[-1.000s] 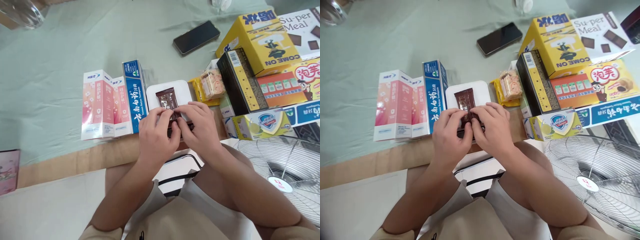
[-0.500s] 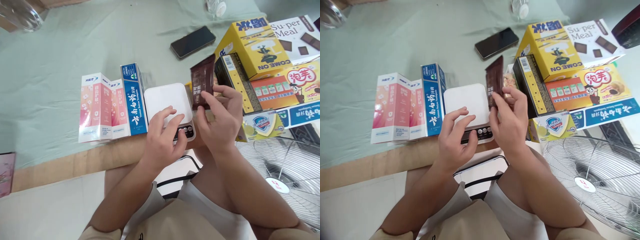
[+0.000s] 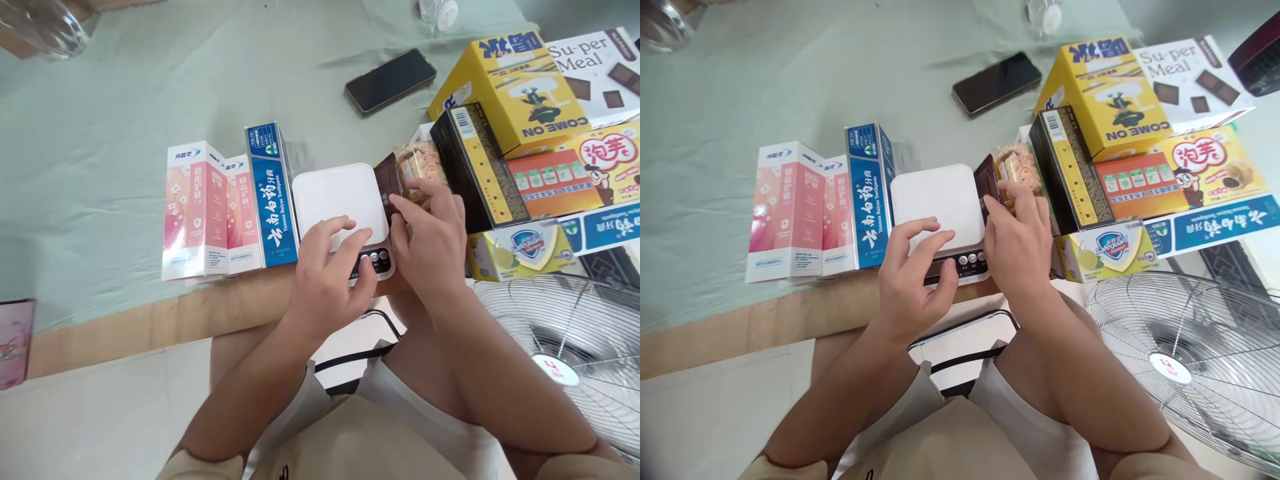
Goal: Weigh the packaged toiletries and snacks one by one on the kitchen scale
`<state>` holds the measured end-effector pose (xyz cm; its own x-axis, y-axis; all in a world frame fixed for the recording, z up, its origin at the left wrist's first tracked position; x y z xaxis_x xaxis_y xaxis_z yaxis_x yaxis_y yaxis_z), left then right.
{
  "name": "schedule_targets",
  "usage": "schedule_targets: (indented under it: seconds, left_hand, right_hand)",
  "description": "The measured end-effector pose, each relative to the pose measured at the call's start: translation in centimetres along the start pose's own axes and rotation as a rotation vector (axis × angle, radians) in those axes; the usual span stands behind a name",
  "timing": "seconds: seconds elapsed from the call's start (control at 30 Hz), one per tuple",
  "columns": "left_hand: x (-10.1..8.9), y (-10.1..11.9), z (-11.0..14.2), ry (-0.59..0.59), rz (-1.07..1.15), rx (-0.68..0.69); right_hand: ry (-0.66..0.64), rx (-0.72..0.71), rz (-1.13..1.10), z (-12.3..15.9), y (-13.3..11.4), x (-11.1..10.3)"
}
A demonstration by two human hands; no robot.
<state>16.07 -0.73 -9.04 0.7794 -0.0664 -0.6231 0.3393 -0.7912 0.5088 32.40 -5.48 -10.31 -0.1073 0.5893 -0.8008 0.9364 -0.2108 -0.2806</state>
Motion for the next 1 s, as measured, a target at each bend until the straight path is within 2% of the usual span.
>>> schedule_targets:
  seconds: [0.13,0.3,0.4,0.53,0.6,0.73,0.87,1.0]
  left_hand:
    - [-0.1,0.1,0.0,0.016,0.009,0.002]
    - [-0.9,-0.1,0.1,0.062,-0.018,-0.003]
    - [-2.1,-0.7,0.6,0.107,-0.072,-0.044]
    - [-4.1,-2.2,1.8,0.133,-0.284,-0.223]
    - [-5.0,-2.9,2.5,0.076,-0.352,-0.311]
    - [-6.3,-4.0,3.6,-0.120,-0.370,-0.400]
    - [-7.1,-4.5,4.1,-0.259,-0.375,-0.411]
    - [-7.3,-4.8,4.5,-0.289,-0.413,-0.378]
  right_hand:
    - [0.016,-0.028,-0.100,0.0,-0.8,-0.6]
    - [0.075,-0.163,-0.299,-0.1,-2.6,-0.6]
    - [-0.004,-0.187,-0.322,0.2,-4.2,0.0]
    - [-0.239,-0.242,-0.273,1.0,-7.0,0.6]
    - [-0.341,-0.280,-0.234,1.3,-8.3,0.9]
    - [-0.434,-0.312,-0.170,1.4,-10.0,1.4]
    - [-0.459,-0.313,-0.144,1.3,-10.7,2.0]
    - [-0.428,-0.301,-0.108,1.3,-11.0,2.4]
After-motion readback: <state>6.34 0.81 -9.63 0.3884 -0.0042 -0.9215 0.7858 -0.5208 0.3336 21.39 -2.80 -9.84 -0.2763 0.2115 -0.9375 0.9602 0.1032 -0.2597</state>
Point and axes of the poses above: each hand's wrist, its own z-axis away from the middle knuckle, its own x-axis out of the palm, y = z × x, the point moved 1 cm from there along -z, towards the middle knuckle, and after that the axes turned 2 degrees about -x, right-handed, at the moved point
